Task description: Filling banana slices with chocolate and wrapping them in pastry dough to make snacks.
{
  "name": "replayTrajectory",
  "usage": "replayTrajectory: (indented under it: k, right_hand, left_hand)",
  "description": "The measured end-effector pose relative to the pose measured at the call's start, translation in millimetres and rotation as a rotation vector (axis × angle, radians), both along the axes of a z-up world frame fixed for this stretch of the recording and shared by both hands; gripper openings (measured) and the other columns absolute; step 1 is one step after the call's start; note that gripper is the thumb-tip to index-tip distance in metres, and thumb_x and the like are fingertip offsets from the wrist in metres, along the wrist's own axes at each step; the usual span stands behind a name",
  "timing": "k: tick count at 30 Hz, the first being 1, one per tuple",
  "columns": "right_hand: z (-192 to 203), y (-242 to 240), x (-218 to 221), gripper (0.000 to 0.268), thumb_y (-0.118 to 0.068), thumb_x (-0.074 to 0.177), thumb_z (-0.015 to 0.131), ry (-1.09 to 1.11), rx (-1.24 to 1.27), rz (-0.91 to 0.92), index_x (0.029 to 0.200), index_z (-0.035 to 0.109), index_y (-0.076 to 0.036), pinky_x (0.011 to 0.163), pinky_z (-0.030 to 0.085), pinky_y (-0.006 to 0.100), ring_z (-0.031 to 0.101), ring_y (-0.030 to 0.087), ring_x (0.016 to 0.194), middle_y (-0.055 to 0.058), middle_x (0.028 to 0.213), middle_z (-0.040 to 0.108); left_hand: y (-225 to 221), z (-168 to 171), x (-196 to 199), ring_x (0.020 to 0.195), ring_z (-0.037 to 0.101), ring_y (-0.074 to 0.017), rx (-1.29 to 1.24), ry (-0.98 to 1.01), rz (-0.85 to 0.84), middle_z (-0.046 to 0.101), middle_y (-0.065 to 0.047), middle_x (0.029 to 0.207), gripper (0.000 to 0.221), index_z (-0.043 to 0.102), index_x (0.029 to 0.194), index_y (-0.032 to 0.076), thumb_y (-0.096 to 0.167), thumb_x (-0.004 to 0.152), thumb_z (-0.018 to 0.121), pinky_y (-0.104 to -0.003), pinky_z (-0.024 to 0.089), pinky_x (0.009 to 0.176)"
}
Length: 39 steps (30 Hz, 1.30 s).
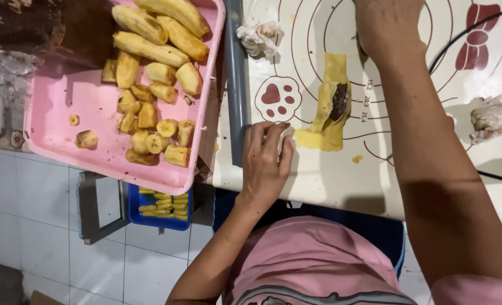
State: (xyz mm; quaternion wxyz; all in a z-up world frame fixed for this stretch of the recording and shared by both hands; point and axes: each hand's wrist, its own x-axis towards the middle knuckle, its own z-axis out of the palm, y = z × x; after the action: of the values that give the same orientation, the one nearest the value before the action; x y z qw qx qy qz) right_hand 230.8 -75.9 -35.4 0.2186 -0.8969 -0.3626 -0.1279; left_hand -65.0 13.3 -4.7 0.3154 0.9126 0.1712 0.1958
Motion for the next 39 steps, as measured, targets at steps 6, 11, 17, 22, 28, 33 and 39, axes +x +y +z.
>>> replayTrajectory:
  k: [6,11,17,22,28,33,39]
  right_hand:
    - [74,-33,-106,0.012,-0.001,0.11,0.061,-0.105,-0.035,-0.003,0.112,0.054,0.009,0.047,0.04,0.041,0.044,0.029,0.052,0.019,0.097,0.054]
    - [95,-78,-254,0.045,-0.007,0.102,0.055,0.506,0.037,-0.032,0.143,0.049,0.01,0.048,0.048,0.043,0.061,0.032,0.056,0.024,0.087,0.067]
    - [64,-109,-310,0.07,-0.009,0.096,0.056,0.666,-0.323,0.059,0.161,0.033,-0.01,0.044,0.052,0.04,0.056,0.022,0.043,0.009,0.078,0.055]
    - [70,-95,-323,0.065,-0.005,0.094,0.056,0.66,-0.151,0.116,0.156,0.035,0.001,0.042,0.052,0.044,0.06,0.03,0.041,0.016,0.082,0.063]
    - [57,-79,-329,0.076,-0.003,0.09,0.055,0.614,-0.346,0.025,0.161,0.027,-0.002,0.042,0.054,0.047,0.063,0.035,0.043,0.019,0.087,0.061]
    - [52,-75,-332,0.075,-0.006,0.092,0.055,0.563,-0.344,-0.056,0.162,0.027,-0.003,0.042,0.053,0.05,0.063,0.037,0.044,0.02,0.084,0.062]
    - [47,-76,-332,0.069,-0.008,0.098,0.049,0.495,-0.352,-0.108,0.164,0.03,-0.011,0.05,0.06,0.053,0.072,0.042,0.057,0.013,0.08,0.062]
  left_hand:
    - [4,25,-7,0.1,0.063,-0.0256,-0.184,-0.158,0.048,0.06,-0.015,0.112,0.021,0.064,0.113,-0.003,0.0,0.093,0.057,-0.038,0.056,0.09]
    - [7,40,-19,0.107,0.062,-0.0222,-0.635,-0.255,0.077,0.062,-0.015,0.123,0.023,0.057,0.119,-0.004,0.001,0.1,0.045,-0.033,0.051,0.097]
    - [-5,13,-24,0.127,0.059,-0.0242,-0.881,-0.191,0.055,0.059,-0.017,0.14,0.033,0.052,0.132,-0.003,0.0,0.101,0.044,-0.035,0.046,0.112]
    - [-8,13,-25,0.137,0.052,-0.0284,-1.008,-0.099,0.112,0.055,-0.023,0.144,0.04,0.049,0.138,-0.001,0.005,0.098,0.044,-0.034,0.043,0.11]
    - [-5,10,-23,0.132,0.055,-0.0276,-1.027,-0.12,0.085,0.058,-0.02,0.14,0.04,0.051,0.138,-0.001,0.006,0.099,0.045,-0.035,0.044,0.11]
    - [-5,5,-20,0.136,0.052,-0.0293,-1.098,-0.14,0.064,0.056,-0.02,0.143,0.04,0.051,0.137,-0.001,0.004,0.097,0.045,-0.037,0.041,0.113]
    - [-10,-5,-17,0.141,0.041,-0.0297,-1.152,-0.148,0.039,0.05,-0.016,0.137,0.037,0.051,0.141,0.004,0.004,0.105,0.046,-0.049,0.037,0.115]
